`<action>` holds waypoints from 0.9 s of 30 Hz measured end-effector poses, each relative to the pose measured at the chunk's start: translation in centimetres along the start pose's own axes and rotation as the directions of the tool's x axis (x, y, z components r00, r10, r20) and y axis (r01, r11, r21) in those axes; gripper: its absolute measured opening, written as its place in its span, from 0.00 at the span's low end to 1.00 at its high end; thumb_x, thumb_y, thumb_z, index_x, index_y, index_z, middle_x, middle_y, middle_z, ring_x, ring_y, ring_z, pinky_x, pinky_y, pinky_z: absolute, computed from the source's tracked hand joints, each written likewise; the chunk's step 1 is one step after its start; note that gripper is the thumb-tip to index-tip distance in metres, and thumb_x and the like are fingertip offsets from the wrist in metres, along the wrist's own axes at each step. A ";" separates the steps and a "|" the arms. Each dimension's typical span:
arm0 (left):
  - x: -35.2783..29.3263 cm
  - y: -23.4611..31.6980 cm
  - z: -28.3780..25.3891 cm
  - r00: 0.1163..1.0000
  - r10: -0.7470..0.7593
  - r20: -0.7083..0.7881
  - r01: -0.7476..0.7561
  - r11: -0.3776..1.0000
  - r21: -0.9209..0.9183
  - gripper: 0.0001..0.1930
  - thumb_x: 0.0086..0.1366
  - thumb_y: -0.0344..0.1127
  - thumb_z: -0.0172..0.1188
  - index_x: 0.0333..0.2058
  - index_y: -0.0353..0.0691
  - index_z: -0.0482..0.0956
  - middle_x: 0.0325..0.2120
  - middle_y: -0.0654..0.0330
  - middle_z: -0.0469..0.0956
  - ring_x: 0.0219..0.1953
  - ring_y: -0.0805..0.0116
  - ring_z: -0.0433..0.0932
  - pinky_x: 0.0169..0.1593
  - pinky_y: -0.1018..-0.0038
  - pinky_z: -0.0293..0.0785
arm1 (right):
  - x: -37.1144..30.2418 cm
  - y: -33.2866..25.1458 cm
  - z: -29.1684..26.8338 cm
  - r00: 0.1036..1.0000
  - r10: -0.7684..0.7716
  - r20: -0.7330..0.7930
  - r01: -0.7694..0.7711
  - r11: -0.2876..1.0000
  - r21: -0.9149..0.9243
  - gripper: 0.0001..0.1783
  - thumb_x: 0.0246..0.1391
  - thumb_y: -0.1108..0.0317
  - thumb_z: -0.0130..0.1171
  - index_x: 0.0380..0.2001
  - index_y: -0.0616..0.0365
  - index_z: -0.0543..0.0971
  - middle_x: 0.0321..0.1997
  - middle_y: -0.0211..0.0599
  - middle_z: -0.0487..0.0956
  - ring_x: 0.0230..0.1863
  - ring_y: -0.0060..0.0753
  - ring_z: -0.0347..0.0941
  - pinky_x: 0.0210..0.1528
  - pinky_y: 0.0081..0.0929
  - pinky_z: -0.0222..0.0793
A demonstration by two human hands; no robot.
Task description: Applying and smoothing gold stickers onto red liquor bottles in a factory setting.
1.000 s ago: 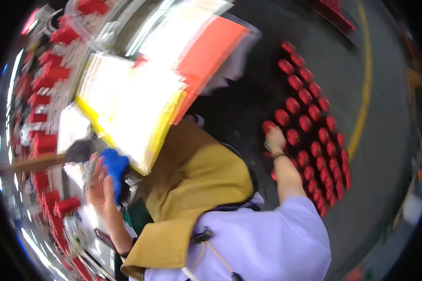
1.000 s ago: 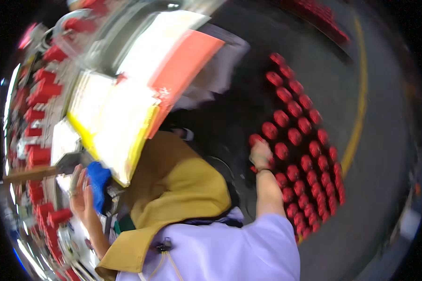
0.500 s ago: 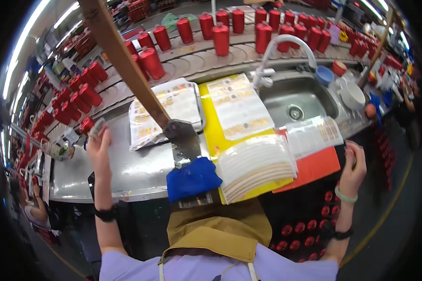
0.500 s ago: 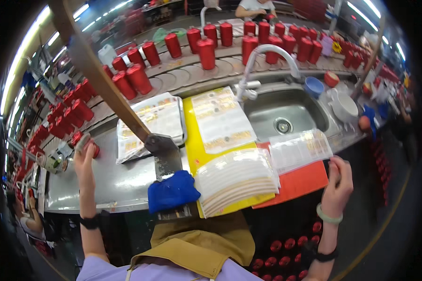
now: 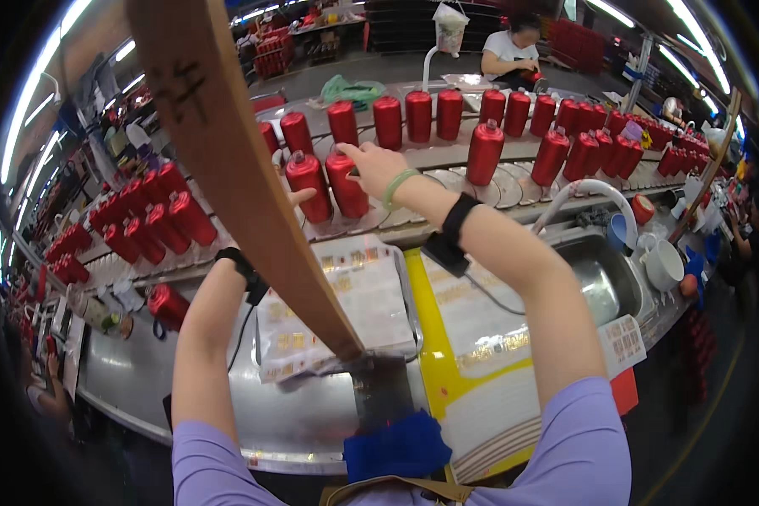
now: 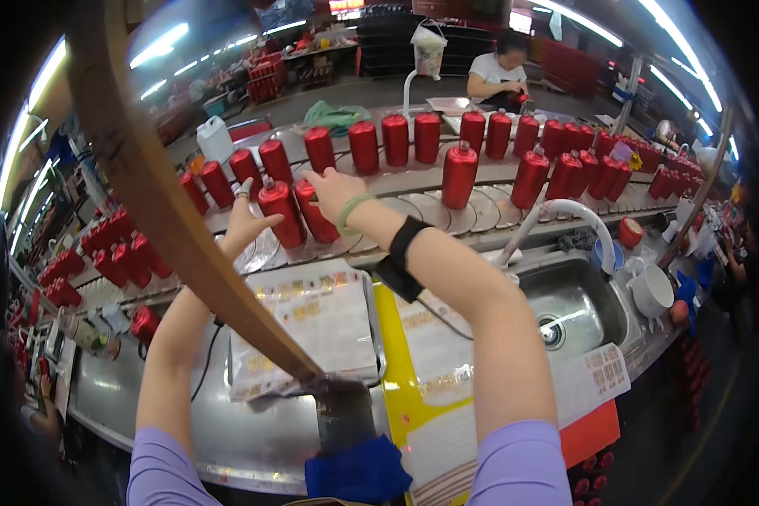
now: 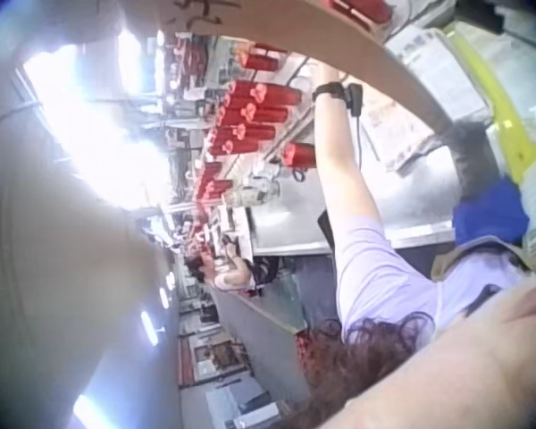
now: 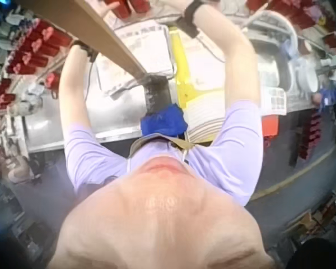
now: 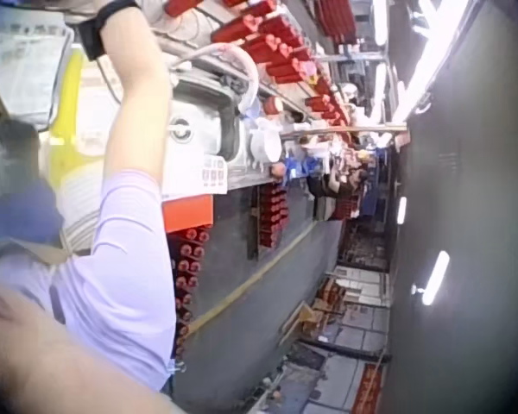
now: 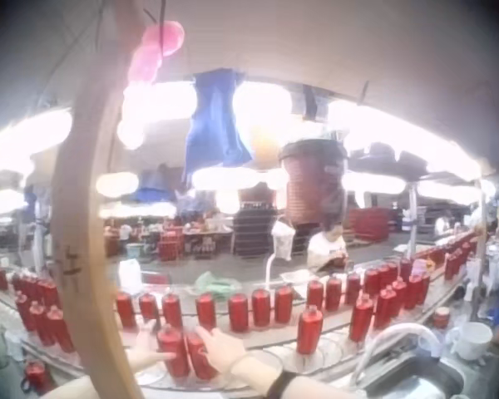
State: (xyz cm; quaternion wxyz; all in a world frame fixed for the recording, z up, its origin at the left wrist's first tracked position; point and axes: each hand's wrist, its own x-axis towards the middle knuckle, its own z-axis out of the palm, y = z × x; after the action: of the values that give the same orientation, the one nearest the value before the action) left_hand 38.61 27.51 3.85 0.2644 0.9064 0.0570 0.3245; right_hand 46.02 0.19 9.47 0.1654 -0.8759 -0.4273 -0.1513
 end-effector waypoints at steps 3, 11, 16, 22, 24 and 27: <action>3.1 0.3 5.4 0.996 -0.045 0.071 0.054 0.991 -0.125 0.52 0.43 0.43 0.88 0.65 0.33 0.70 0.58 0.46 0.78 0.63 0.53 0.78 0.68 0.61 0.73 | 2.8 1.2 3.4 0.996 0.063 -0.065 -0.064 0.998 -0.024 0.37 0.62 0.54 0.70 0.71 0.46 0.69 0.59 0.47 0.79 0.56 0.54 0.82 0.54 0.50 0.80; 1.0 2.7 8.0 0.971 -0.194 -0.139 0.155 0.955 -0.251 0.42 0.48 0.42 0.86 0.59 0.37 0.74 0.52 0.51 0.81 0.55 0.57 0.82 0.61 0.62 0.78 | 2.1 5.3 2.4 0.983 0.185 -0.003 -0.184 0.971 -0.154 0.40 0.40 0.49 0.85 0.50 0.55 0.75 0.53 0.43 0.85 0.54 0.48 0.85 0.53 0.46 0.81; -6.1 5.3 -3.5 0.998 0.015 -0.061 -0.037 0.925 -0.377 0.37 0.53 0.40 0.84 0.59 0.38 0.76 0.54 0.55 0.81 0.55 0.63 0.81 0.62 0.65 0.77 | -1.4 5.7 -0.3 0.952 0.304 -0.017 -0.304 0.943 -0.135 0.37 0.43 0.49 0.83 0.52 0.52 0.78 0.53 0.42 0.85 0.54 0.51 0.84 0.54 0.48 0.80; -18.6 7.8 -18.4 0.990 0.001 -0.139 -0.052 0.931 -0.362 0.38 0.50 0.33 0.85 0.58 0.36 0.76 0.55 0.57 0.79 0.57 0.67 0.79 0.65 0.66 0.75 | -12.7 1.7 -10.3 0.984 0.157 -0.081 -0.163 0.984 -0.068 0.33 0.42 0.49 0.81 0.47 0.53 0.80 0.46 0.46 0.86 0.49 0.52 0.85 0.48 0.46 0.80; -22.9 7.7 -21.6 0.976 -0.194 -0.103 0.133 0.896 -0.424 0.39 0.51 0.27 0.83 0.61 0.37 0.74 0.55 0.57 0.79 0.57 0.67 0.80 0.63 0.66 0.77 | -17.7 -0.8 -15.0 0.992 0.068 -0.107 -0.069 0.998 -0.002 0.33 0.39 0.53 0.83 0.46 0.55 0.80 0.46 0.47 0.86 0.46 0.53 0.85 0.46 0.44 0.80; -28.8 6.8 -24.0 0.958 -0.272 -0.094 0.217 0.896 -0.387 0.39 0.48 0.28 0.84 0.58 0.36 0.75 0.52 0.60 0.80 0.56 0.67 0.79 0.65 0.67 0.74 | -24.1 -5.6 -20.4 0.996 -0.009 -0.088 0.016 0.997 0.080 0.36 0.35 0.62 0.86 0.46 0.64 0.79 0.50 0.51 0.85 0.50 0.51 0.85 0.53 0.38 0.77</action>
State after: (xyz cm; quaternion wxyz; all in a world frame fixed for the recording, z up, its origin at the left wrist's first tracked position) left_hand 0.72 24.43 6.91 0.4652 0.7991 0.1272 0.3589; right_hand 24.81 -21.90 18.97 0.2182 -0.8584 -0.4308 -0.1732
